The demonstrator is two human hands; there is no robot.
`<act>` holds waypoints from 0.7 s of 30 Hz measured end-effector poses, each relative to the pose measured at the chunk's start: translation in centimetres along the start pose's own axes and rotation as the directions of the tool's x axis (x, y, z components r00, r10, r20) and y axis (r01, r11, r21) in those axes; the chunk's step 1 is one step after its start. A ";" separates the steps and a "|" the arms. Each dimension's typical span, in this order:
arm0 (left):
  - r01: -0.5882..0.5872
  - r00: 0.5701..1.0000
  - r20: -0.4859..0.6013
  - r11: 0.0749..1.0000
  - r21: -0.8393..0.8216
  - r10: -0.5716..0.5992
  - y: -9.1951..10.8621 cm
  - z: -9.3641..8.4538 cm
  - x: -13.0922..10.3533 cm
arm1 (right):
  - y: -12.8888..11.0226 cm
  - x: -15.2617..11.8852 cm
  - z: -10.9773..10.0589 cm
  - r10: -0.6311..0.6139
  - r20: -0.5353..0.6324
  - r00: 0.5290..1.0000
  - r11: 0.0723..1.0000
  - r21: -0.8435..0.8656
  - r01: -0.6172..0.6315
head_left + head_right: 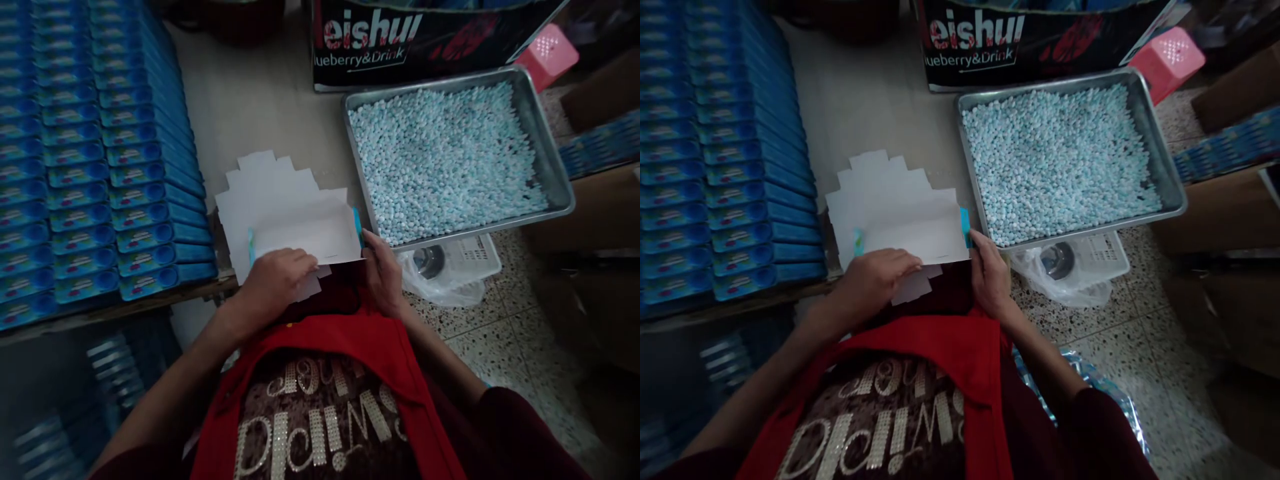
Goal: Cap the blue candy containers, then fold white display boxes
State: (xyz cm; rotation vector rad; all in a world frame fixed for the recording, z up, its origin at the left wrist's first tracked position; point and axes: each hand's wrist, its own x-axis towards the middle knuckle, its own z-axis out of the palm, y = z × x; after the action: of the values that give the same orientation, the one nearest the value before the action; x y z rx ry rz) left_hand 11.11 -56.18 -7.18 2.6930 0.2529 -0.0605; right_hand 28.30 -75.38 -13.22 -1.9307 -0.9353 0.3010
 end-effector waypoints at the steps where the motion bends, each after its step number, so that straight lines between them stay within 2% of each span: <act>1: 0.015 0.999 0.050 0.998 -0.063 -0.012 1.1 -0.1 0.1 | -0.3 0.5 -0.1 0.068 0.015 0.998 0.994 0.080 -0.069; 3: 0.035 0.994 0.109 0.972 -0.234 -0.010 2.8 -0.6 0.6 | -0.9 1.6 -0.5 0.191 0.086 0.978 0.946 0.250 -0.207; 4: 0.029 0.995 0.101 0.943 -0.332 0.005 3.2 -1.2 0.8 | -1.2 2.1 -0.6 0.224 0.136 0.965 0.910 0.326 -0.257; 6: 0.004 1.000 -0.002 0.865 -0.501 -0.005 2.7 -2.5 1.2 | -1.7 2.9 -0.4 0.224 0.199 0.954 0.872 0.397 -0.287; 8: 0.023 0.971 -0.183 0.823 -0.567 -0.153 0.2 -3.7 1.5 | -1.9 3.2 0.6 0.190 0.182 0.965 0.901 0.357 -0.245; 10: 0.131 0.871 -0.327 0.815 -0.565 -0.367 -3.5 -4.1 2.0 | -2.0 3.2 2.1 0.186 0.135 0.973 0.926 0.308 -0.220; 11: 0.185 0.851 -0.313 0.799 -0.572 -0.421 -5.5 -3.9 2.3 | -1.9 3.2 2.8 0.200 0.115 0.973 0.920 0.319 -0.227; 12: 0.221 0.859 -0.255 0.770 -0.599 -0.445 -7.3 -3.4 2.7 | -1.7 3.2 3.4 0.221 0.104 0.970 0.903 0.353 -0.244; 14: 0.220 0.898 -0.113 0.657 -0.721 -0.425 -9.7 -1.9 3.4 | -1.4 3.7 4.2 0.265 0.113 0.958 0.860 0.421 -0.288; 15: 0.197 0.913 -0.080 0.603 -0.773 -0.401 -10.2 -1.0 3.8 | -1.2 4.1 4.4 0.279 0.126 0.952 0.848 0.433 -0.305; 16: 0.165 0.922 -0.077 0.563 -0.810 -0.380 -10.3 -0.2 4.0 | -1.0 4.5 4.4 0.283 0.138 0.949 0.848 0.427 -0.315; 18: 0.098 0.925 -0.128 0.552 -0.828 -0.357 -9.4 1.2 4.2 | -0.8 5.4 4.0 0.254 0.164 0.953 0.885 0.357 -0.298; 21: 0.069 0.918 -0.201 0.638 -0.767 -0.341 -7.2 2.3 3.9 | -0.9 6.2 3.1 0.164 0.147 0.976 0.963 0.190 -0.190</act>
State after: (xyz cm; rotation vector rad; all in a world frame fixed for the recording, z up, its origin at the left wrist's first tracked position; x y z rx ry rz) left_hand 13.54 -50.06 -12.60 1.8032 0.5580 0.3618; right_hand 30.39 -68.74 -13.12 -1.8244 -0.7824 0.6106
